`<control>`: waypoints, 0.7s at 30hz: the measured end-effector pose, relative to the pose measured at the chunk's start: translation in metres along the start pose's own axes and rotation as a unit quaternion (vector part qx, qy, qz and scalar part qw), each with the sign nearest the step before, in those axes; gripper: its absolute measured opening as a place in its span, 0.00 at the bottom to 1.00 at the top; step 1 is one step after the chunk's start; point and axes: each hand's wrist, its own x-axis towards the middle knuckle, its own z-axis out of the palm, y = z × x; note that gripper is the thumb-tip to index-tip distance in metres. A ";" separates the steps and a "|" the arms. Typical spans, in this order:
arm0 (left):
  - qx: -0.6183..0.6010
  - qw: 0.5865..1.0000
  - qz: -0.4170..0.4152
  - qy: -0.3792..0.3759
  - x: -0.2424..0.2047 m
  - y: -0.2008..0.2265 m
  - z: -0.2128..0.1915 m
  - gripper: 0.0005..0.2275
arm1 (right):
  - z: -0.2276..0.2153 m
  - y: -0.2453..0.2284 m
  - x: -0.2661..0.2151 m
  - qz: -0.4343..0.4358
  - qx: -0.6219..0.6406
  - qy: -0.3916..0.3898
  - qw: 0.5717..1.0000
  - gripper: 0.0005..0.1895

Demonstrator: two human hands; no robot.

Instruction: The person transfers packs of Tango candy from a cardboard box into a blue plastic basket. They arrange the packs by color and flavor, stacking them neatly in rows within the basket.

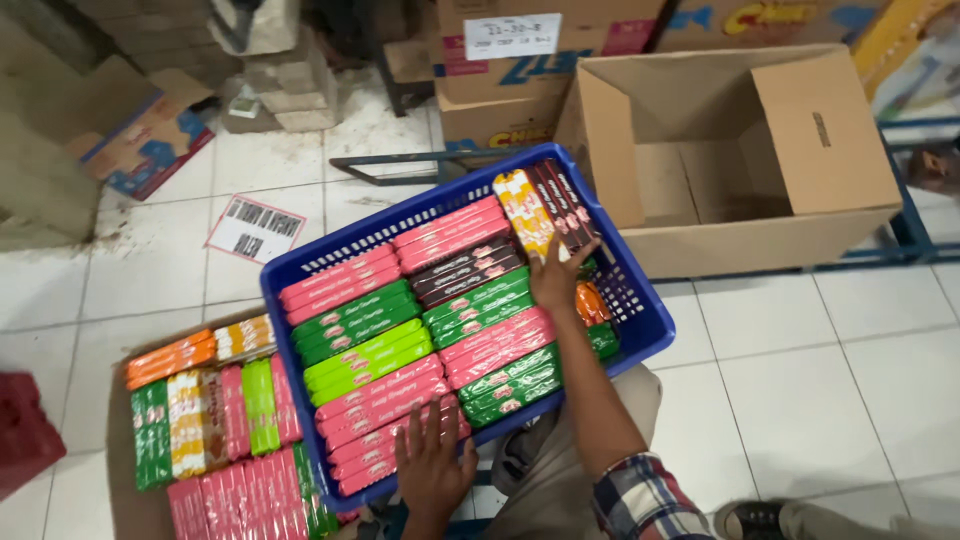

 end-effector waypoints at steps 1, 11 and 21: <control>0.004 1.000 -0.010 0.003 0.003 0.002 -0.004 0.28 | 0.006 0.015 0.007 -0.009 -0.002 -0.006 1.000 0.41; -0.207 0.977 0.005 0.042 0.010 -0.007 -0.034 0.17 | 0.061 -0.082 -0.131 -0.377 -0.039 -0.002 0.925 0.29; -0.022 0.963 -0.203 0.175 -0.123 -0.200 0.047 0.10 | 0.193 -0.167 -0.326 -0.552 -0.032 -0.278 0.786 0.22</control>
